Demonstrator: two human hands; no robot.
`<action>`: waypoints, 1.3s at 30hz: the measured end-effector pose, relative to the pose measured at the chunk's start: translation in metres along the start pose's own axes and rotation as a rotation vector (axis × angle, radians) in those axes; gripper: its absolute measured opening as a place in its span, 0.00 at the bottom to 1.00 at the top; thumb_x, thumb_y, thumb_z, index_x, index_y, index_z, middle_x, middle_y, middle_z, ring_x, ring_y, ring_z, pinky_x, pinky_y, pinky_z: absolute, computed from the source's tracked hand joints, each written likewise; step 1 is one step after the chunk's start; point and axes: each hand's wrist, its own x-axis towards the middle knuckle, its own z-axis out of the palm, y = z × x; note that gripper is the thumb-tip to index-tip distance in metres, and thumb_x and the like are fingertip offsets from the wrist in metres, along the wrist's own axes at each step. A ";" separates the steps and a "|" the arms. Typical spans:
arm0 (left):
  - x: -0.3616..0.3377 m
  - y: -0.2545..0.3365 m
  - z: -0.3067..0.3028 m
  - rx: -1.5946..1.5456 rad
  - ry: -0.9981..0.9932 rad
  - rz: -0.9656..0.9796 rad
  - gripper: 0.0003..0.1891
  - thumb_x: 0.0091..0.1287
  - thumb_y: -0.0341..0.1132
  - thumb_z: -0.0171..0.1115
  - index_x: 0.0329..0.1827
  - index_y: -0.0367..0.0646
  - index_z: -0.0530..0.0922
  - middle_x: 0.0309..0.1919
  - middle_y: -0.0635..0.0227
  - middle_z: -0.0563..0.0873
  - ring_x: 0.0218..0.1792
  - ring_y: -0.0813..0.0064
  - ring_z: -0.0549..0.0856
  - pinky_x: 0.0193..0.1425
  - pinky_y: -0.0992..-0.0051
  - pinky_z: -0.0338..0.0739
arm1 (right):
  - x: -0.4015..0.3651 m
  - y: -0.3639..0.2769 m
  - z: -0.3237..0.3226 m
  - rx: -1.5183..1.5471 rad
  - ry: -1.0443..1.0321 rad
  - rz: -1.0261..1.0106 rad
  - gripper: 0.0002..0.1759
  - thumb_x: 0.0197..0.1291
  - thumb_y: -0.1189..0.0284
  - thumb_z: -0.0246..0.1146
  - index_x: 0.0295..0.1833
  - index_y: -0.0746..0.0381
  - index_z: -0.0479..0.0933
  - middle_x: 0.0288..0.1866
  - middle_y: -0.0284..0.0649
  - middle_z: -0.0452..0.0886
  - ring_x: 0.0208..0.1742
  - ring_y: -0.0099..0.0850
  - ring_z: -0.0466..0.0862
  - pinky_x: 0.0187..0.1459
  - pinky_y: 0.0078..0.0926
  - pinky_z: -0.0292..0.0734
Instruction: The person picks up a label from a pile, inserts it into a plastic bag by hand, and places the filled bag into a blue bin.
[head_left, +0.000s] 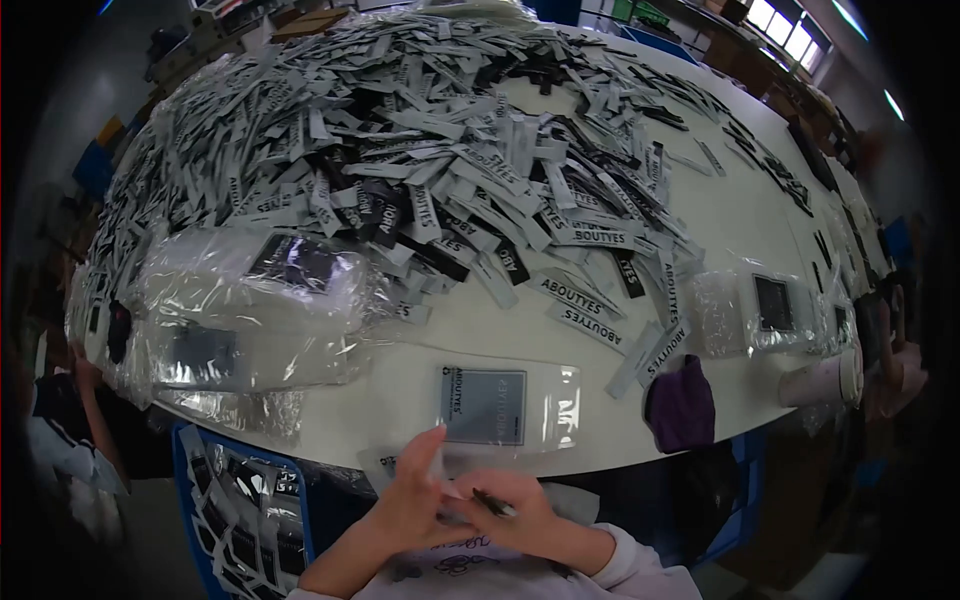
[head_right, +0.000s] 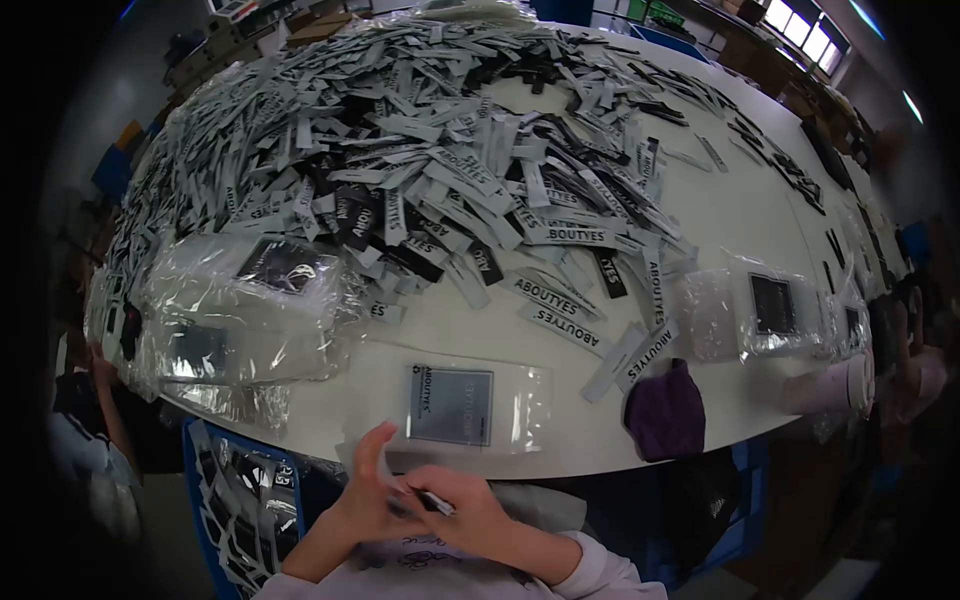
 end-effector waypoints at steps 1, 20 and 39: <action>-0.002 0.003 -0.007 0.015 -0.055 -0.080 0.58 0.36 0.43 0.76 0.70 0.49 0.46 0.61 0.45 0.61 0.57 0.45 0.66 0.56 0.53 0.64 | 0.006 -0.004 -0.004 -0.036 -0.031 -0.121 0.13 0.42 0.83 0.63 0.38 0.65 0.76 0.31 0.41 0.78 0.34 0.38 0.80 0.38 0.26 0.74; 0.013 0.010 0.007 0.078 -0.080 -0.152 0.40 0.41 0.40 0.70 0.61 0.38 0.66 0.51 0.58 0.73 0.48 0.63 0.74 0.48 0.66 0.64 | -0.011 0.000 -0.066 -0.219 0.037 -0.129 0.12 0.50 0.70 0.68 0.29 0.63 0.71 0.27 0.37 0.75 0.18 0.23 0.72 0.22 0.18 0.66; 0.007 0.002 0.019 -0.003 0.052 -0.193 0.53 0.33 0.50 0.72 0.63 0.32 0.59 0.52 0.55 0.69 0.48 0.59 0.72 0.49 0.64 0.63 | -0.003 -0.012 -0.041 -0.553 0.208 -0.470 0.28 0.45 0.69 0.69 0.53 0.66 0.73 0.48 0.41 0.76 0.53 0.35 0.73 0.54 0.34 0.62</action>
